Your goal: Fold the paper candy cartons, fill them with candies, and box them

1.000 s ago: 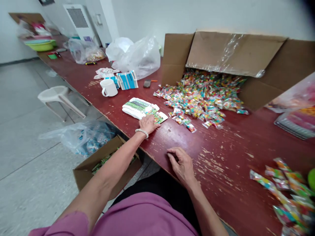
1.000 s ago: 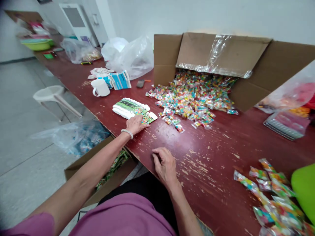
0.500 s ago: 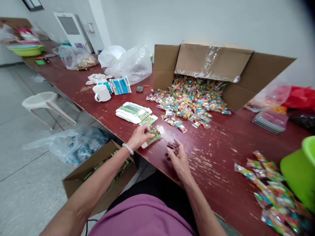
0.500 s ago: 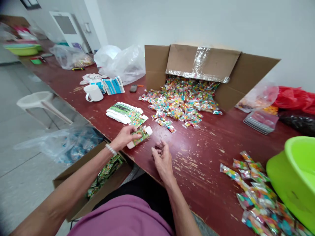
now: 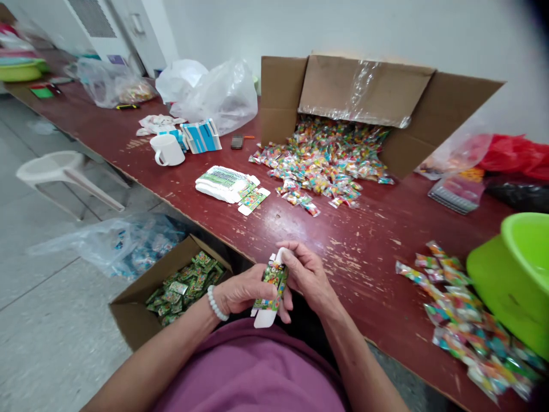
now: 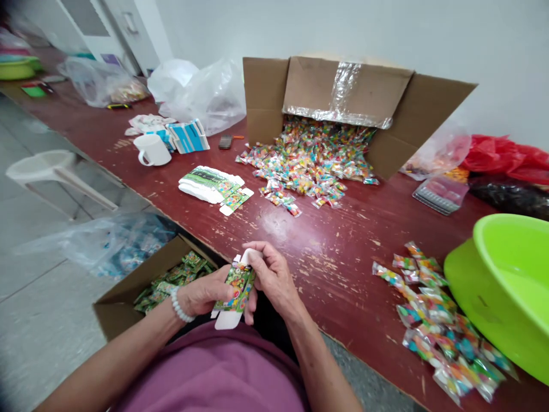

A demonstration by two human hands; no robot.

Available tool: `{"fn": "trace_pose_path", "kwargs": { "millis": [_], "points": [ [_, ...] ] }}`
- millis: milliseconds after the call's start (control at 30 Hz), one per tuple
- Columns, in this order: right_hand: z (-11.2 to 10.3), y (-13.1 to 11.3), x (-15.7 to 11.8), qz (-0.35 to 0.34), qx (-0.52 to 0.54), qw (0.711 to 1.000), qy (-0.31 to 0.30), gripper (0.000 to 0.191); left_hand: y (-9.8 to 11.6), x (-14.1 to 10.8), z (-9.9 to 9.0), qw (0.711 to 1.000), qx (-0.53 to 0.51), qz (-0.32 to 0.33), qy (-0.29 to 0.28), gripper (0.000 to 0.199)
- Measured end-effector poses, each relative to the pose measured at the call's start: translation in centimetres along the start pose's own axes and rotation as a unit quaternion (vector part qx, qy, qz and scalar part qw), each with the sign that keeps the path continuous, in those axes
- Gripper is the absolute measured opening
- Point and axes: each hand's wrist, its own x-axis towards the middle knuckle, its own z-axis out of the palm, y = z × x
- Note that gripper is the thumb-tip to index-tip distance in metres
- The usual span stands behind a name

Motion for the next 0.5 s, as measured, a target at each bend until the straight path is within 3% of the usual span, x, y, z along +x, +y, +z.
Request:
{"fn": "trace_pose_path", "kwargs": {
  "millis": [167, 300, 367, 433, 500],
  "points": [
    [-0.2, -0.5, -0.3, -0.038, -0.01, 0.999, 0.034, 0.048, 0.3, -0.1, 0.5, 0.999, 0.01, 0.03, 0.038, 0.053],
    [-0.6, 0.0, -0.7, -0.089, -0.069, 0.992, 0.053, 0.044, 0.8, -0.3, 0.8, 0.997, 0.022, 0.042, 0.054, 0.055],
    [-0.7, -0.1, -1.1, -0.169, -0.188, 0.961, 0.109, 0.034, 0.9, -0.3, 0.8, 0.997, 0.026, 0.044, 0.053, 0.059],
    [-0.8, -0.4, -1.5, -0.25, -0.328, 0.899, 0.146, 0.024, 0.9, -0.3, 0.7, 0.998, 0.029, 0.037, 0.05, 0.063],
    [-0.8, -1.0, -1.8, -0.289, -0.426, 0.849, 0.12, 0.022, 0.8, -0.2, 0.4, 0.997, 0.052, 0.024, 0.053, 0.063]
  ]
}}
